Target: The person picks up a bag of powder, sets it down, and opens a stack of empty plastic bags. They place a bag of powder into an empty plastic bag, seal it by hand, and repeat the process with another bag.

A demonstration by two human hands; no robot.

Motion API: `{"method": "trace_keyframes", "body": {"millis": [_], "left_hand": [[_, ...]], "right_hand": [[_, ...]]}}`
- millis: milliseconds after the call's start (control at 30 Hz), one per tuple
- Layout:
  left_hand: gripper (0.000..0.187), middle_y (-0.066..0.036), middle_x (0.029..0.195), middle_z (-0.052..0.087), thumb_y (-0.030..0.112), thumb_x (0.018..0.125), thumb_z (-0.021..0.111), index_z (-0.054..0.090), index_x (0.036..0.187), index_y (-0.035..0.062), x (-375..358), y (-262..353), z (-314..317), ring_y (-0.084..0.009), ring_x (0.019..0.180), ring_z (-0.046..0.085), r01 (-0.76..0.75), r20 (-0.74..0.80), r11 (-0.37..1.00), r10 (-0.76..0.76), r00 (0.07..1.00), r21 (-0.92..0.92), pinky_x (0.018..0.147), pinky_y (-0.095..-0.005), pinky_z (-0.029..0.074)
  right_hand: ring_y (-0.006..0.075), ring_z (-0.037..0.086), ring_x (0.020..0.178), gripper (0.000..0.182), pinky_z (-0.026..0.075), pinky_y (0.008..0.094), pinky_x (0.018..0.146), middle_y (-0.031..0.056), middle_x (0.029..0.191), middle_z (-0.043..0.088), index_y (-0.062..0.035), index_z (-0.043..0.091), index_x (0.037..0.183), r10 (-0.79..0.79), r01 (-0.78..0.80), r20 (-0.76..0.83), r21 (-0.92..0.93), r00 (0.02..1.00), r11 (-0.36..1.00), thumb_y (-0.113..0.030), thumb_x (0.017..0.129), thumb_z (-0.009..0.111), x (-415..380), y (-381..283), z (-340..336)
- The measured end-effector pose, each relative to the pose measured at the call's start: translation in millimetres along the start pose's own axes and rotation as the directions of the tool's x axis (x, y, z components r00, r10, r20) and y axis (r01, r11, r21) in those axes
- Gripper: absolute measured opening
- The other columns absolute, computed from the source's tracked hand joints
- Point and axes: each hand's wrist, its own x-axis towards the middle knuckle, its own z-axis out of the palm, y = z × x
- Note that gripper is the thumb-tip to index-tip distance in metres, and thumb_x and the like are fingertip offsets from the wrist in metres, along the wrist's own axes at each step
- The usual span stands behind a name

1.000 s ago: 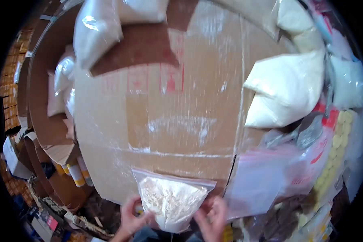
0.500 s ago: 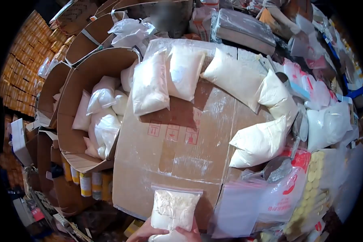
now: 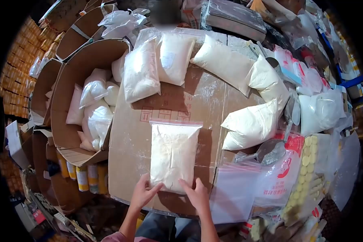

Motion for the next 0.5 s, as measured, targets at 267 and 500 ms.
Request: {"method": "trace_keyframes", "body": {"millis": [267, 500], "left_hand": [[0.07, -0.01, 0.123, 0.062, 0.008, 0.08, 0.078, 0.043, 0.141, 0.0014, 19.0, 29.1, 2.4, -0.0205, 0.11, 0.061, -0.091, 0.075, 0.951, 0.118, 0.99, -0.295, 0.094, -0.0326, 0.05], [0.092, -0.018, 0.134, 0.051, 0.001, 0.072, 0.077, 0.025, 0.148, 0.0033, 74.5, 91.5, 6.1, -0.0289, 0.121, 0.054, 0.145, 0.329, 0.838, 0.043, 0.943, -0.525, 0.096, -0.0403, 0.05]], "right_hand": [[0.0275, 0.06, 0.111, 0.087, 0.048, 0.0382, 0.094, 0.0194, 0.118, 0.062, 0.001, 0.039, 0.14, -0.323, 0.365, -0.218, 0.194, 0.921, 0.911, -0.033, 0.073, 0.085, 9.0, -11.0, 3.0], [0.0258, 0.039, 0.137, 0.119, 0.036, 0.0359, 0.11, 0.0177, 0.147, 0.036, -0.0035, 0.016, 0.153, -0.451, 0.309, 0.027, 0.691, 0.892, 0.654, -0.03, 0.064, 0.091, 75.4, -55.7, 0.1]]}}
